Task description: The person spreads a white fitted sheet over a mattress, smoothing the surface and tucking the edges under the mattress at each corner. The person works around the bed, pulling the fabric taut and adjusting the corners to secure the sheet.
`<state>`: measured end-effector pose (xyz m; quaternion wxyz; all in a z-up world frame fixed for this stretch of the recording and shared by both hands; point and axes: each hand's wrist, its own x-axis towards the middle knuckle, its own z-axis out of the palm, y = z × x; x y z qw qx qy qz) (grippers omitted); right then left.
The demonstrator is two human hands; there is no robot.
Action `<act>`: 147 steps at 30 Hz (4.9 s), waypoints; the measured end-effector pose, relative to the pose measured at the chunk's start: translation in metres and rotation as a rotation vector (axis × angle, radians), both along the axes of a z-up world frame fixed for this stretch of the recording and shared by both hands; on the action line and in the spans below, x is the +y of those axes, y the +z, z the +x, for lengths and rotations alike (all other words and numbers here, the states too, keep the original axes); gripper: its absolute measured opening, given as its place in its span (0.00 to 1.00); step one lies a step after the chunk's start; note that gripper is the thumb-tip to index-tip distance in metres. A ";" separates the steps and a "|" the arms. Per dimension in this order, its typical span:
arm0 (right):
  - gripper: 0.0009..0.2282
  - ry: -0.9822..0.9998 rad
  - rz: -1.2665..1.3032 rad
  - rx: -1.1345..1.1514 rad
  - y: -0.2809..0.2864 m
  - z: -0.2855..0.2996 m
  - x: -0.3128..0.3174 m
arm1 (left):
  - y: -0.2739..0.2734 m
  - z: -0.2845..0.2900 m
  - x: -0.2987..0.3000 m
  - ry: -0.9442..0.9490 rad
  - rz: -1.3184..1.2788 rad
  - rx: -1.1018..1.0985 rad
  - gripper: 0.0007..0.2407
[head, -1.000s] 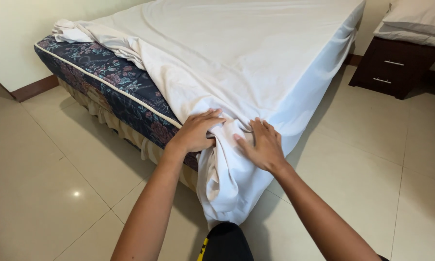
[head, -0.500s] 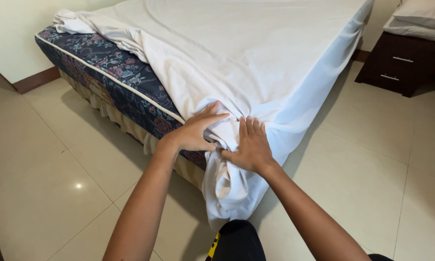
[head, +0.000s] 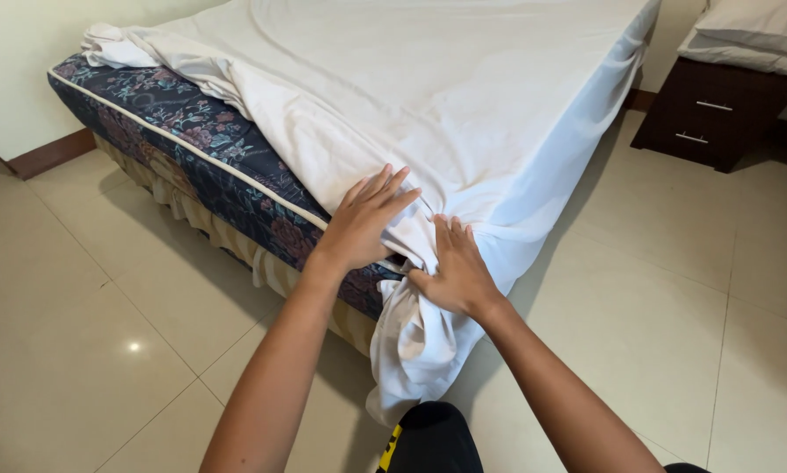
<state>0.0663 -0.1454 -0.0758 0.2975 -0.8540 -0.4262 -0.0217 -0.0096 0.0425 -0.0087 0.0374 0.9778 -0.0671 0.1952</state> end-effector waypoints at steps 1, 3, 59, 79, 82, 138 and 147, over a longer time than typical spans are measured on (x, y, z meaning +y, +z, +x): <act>0.45 -0.003 0.001 -0.001 -0.002 0.001 0.001 | -0.003 0.005 -0.002 -0.003 0.001 -0.001 0.41; 0.45 -0.011 0.003 -0.029 -0.008 0.003 0.001 | -0.011 0.016 -0.008 0.000 0.095 -0.100 0.34; 0.32 -0.016 0.296 -0.352 -0.033 -0.062 0.011 | -0.088 -0.053 -0.014 -0.014 0.065 -0.510 0.07; 0.45 0.004 0.201 -0.249 -0.045 -0.102 0.001 | -0.095 -0.064 -0.013 -0.091 0.135 -0.492 0.12; 0.47 -0.006 0.050 -0.232 -0.031 -0.107 -0.005 | -0.095 -0.066 -0.013 -0.108 0.138 -0.462 0.15; 0.29 0.127 0.064 -0.548 -0.005 -0.033 0.022 | -0.112 -0.114 -0.010 0.076 0.052 -0.515 0.16; 0.28 0.135 0.100 -0.524 -0.003 -0.034 0.021 | -0.120 -0.111 -0.005 0.143 0.073 -0.556 0.15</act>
